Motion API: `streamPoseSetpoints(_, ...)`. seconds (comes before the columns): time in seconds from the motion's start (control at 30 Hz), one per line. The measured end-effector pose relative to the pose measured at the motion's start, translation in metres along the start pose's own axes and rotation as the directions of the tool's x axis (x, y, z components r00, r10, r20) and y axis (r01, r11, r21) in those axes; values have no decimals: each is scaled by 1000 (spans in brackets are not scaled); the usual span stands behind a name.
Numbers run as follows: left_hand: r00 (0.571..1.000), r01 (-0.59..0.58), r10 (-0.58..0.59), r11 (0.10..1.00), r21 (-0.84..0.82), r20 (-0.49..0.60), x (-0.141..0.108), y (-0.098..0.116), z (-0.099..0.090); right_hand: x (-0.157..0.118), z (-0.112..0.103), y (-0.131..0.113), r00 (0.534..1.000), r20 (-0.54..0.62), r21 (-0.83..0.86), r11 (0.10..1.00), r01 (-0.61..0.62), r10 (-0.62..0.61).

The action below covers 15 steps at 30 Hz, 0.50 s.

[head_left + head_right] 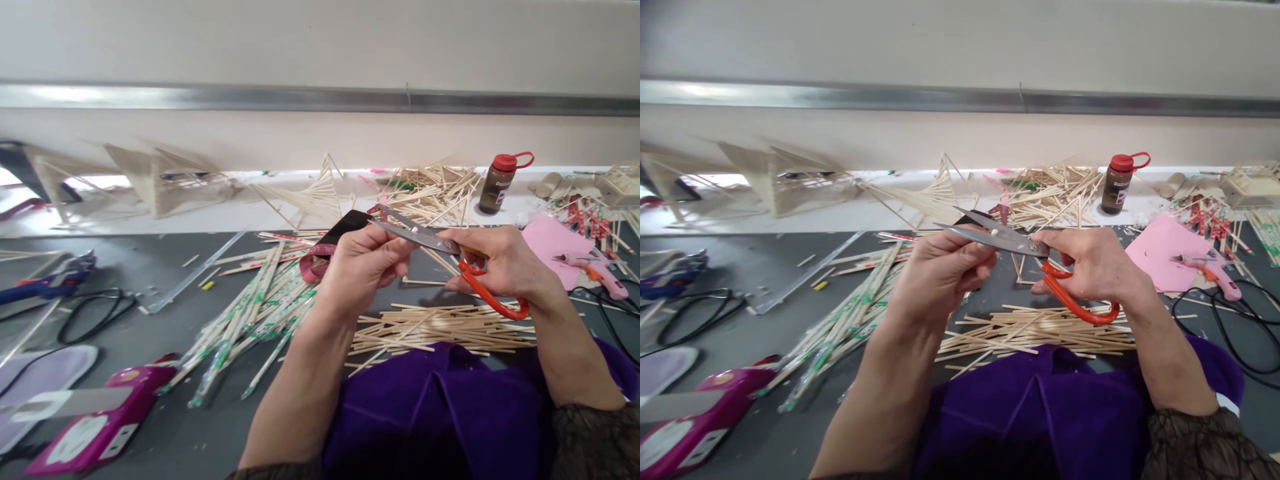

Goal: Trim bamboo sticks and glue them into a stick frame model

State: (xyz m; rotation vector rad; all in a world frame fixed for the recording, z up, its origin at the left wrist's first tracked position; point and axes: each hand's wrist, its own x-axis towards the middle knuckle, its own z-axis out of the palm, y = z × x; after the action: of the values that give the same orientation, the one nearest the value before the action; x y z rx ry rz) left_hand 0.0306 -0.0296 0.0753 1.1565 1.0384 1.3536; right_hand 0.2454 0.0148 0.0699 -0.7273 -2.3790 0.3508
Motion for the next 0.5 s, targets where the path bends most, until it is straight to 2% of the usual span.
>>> streamPoseSetpoints(0.2,983,141,-130,987,-73,130,5,-1,-7,-1,-2,1,1000,17,15,1000,16,-16)
streamPoseSetpoints(0.3,985,128,-121,991,-49,122,7,-3,-7,0,-2,0,1000,23,7,1000,-5,5)
streamPoseSetpoints(0.4,997,-43,49,993,111,-55,6,-8,-3,2,0,-3,998,1,-31,997,-68,68)
streamPoseSetpoints(0.5,933,-214,289,926,312,-216,4,-14,1,4,5,-7,993,-43,-70,991,-113,110)
